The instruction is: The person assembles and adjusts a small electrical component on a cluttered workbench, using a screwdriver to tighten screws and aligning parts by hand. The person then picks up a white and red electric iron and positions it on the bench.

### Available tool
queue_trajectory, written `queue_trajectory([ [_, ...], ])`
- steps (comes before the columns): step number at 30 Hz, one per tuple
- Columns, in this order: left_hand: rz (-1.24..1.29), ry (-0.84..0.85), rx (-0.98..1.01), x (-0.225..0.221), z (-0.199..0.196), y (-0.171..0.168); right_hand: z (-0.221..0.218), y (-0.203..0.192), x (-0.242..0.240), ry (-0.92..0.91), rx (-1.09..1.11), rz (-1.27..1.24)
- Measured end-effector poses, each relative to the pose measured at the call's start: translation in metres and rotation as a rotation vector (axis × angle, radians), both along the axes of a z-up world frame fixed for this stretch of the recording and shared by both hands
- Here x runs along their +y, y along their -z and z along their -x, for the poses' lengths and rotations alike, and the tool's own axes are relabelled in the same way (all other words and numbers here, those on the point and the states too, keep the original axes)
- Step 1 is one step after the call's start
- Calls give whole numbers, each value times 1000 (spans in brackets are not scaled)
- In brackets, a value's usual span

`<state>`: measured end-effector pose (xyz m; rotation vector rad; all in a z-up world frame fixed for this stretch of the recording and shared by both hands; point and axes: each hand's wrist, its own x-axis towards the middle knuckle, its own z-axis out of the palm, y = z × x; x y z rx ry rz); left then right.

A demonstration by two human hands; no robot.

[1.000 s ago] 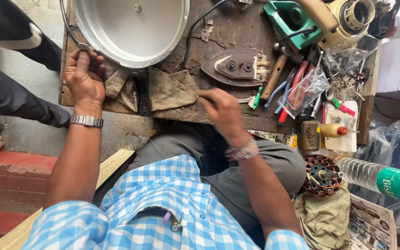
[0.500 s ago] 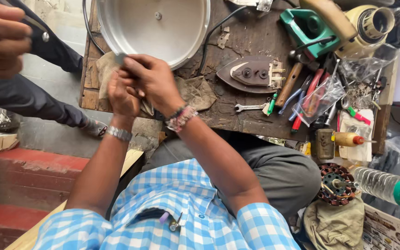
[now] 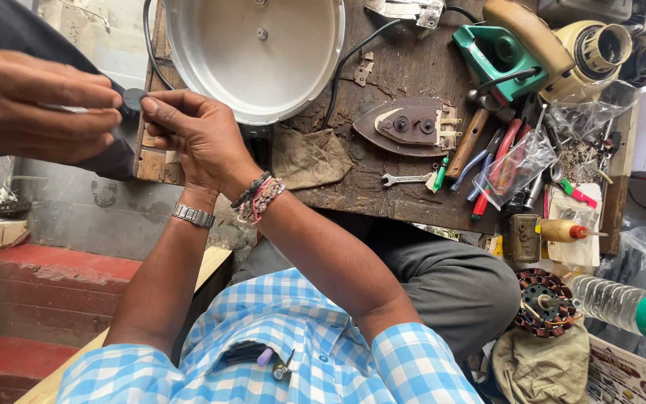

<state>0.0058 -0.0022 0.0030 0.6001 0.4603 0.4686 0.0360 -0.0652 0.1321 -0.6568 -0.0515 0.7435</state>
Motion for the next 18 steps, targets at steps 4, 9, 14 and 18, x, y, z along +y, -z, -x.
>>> queue_trajectory([
  [4,1,-18,30,0,6,3,2,3,4,-3,7,-22],
  [9,-7,-9,72,1,8,15,4,15,11,15,-29,11],
  [14,-51,7,123,12,21,24,6,10,18,20,-57,23],
  [18,-143,94,175,9,22,9,10,-23,-31,121,-348,231],
])
